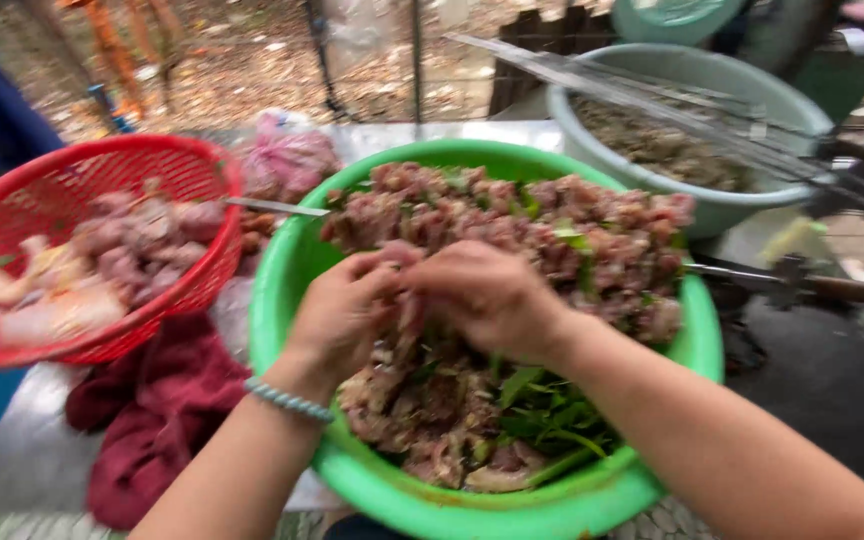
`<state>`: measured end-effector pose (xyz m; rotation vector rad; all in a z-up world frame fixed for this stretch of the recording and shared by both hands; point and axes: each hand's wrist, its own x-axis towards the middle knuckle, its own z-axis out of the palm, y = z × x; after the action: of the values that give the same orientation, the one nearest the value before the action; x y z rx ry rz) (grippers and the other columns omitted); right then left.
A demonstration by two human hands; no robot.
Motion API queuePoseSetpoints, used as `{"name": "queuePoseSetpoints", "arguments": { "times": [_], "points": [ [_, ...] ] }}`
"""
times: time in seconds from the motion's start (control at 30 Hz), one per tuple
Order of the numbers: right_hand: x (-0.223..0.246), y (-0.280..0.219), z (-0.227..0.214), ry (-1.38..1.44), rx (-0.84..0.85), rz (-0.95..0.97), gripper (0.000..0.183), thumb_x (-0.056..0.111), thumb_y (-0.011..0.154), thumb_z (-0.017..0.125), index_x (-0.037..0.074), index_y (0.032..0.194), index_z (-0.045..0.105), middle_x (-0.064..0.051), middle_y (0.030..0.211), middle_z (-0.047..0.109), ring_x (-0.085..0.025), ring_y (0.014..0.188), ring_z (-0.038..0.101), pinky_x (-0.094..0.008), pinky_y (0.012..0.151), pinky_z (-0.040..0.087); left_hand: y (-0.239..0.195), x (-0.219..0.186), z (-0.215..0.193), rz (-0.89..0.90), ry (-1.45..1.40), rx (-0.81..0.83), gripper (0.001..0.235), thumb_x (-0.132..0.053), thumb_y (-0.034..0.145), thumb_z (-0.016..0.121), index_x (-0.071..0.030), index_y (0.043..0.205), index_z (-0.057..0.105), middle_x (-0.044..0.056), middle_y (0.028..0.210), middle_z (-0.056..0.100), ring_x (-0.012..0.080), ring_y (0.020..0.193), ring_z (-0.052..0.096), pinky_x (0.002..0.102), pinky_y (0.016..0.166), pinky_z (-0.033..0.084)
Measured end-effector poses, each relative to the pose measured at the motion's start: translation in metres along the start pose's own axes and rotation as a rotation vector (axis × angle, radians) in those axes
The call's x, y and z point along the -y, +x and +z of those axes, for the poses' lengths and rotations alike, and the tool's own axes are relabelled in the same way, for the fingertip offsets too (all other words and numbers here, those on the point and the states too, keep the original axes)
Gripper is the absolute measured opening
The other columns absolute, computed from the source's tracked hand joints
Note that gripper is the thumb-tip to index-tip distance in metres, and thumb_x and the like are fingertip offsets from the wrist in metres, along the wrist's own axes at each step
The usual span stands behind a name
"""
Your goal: Skewering marinated raw meat pieces and green leaves onto metal skewers for grilling.
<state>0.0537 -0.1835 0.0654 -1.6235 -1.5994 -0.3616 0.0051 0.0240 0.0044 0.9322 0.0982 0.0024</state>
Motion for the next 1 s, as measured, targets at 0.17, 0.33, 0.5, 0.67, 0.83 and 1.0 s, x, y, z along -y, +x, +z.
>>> {"name": "queuePoseSetpoints", "arguments": {
  "times": [0.17, 0.33, 0.5, 0.67, 0.83, 1.0],
  "points": [
    [-0.026, -0.006, 0.007, 0.524, -0.109, 0.549, 0.017, 0.002, 0.089, 0.075, 0.004, 0.105, 0.068, 0.004, 0.091, 0.069, -0.003, 0.084, 0.068, -0.02, 0.073, 0.057, -0.015, -0.003, 0.014, 0.267, 0.257, -0.078, 0.022, 0.003, 0.093, 0.066, 0.005, 0.116, 0.065, 0.012, 0.102, 0.072, 0.0177, 0.081, 0.071, 0.031, 0.071, 0.063],
    [-0.022, -0.001, -0.003, 0.4, -0.111, 0.766, 0.009, 0.006, 0.087, 0.08, 0.004, 0.093, 0.073, 0.005, 0.08, 0.068, -0.001, 0.073, 0.06, -0.02, 0.062, 0.052, -0.012, 0.005, 0.017, 0.45, 0.478, 0.095, 0.029, 0.009, 0.092, 0.065, 0.005, 0.12, 0.065, 0.012, 0.116, 0.073, 0.0142, 0.103, 0.069, 0.029, 0.091, 0.062],
    [-0.019, -0.001, 0.002, 0.298, -0.154, 0.732, 0.011, 0.009, 0.088, 0.081, 0.004, 0.093, 0.072, 0.005, 0.081, 0.068, 0.0, 0.073, 0.06, -0.019, 0.062, 0.052, -0.016, 0.001, 0.022, 0.272, 0.297, 0.078, 0.027, 0.004, 0.092, 0.066, 0.005, 0.119, 0.062, 0.012, 0.118, 0.07, 0.0162, 0.1, 0.072, 0.032, 0.087, 0.066],
    [-0.016, 0.001, 0.003, 0.264, -0.196, 0.735, 0.012, 0.011, 0.09, 0.08, 0.003, 0.092, 0.07, 0.004, 0.082, 0.07, 0.0, 0.074, 0.06, -0.019, 0.064, 0.053, -0.022, -0.005, 0.023, 0.184, 0.246, 0.074, 0.032, 0.001, 0.09, 0.072, 0.006, 0.12, 0.062, 0.013, 0.124, 0.068, 0.0159, 0.1, 0.071, 0.031, 0.087, 0.065],
    [-0.018, -0.005, 0.001, 0.209, -0.14, 0.713, 0.011, 0.01, 0.093, 0.074, 0.001, 0.1, 0.075, 0.001, 0.084, 0.072, -0.002, 0.075, 0.063, -0.02, 0.065, 0.056, -0.017, 0.004, 0.018, 0.213, 0.292, 0.075, 0.037, 0.001, 0.09, 0.075, 0.006, 0.124, 0.06, 0.017, 0.115, 0.07, 0.0195, 0.094, 0.071, 0.032, 0.082, 0.063],
    [-0.005, 0.003, 0.0, 0.283, -0.071, 0.765, 0.013, 0.008, 0.096, 0.068, 0.001, 0.105, 0.075, -0.001, 0.084, 0.075, -0.004, 0.073, 0.068, -0.022, 0.065, 0.059, -0.01, 0.007, 0.012, 0.174, 0.194, 0.023, 0.031, 0.001, 0.089, 0.071, 0.002, 0.117, 0.06, 0.01, 0.11, 0.07, 0.0185, 0.091, 0.074, 0.033, 0.079, 0.068]
  ]
}}
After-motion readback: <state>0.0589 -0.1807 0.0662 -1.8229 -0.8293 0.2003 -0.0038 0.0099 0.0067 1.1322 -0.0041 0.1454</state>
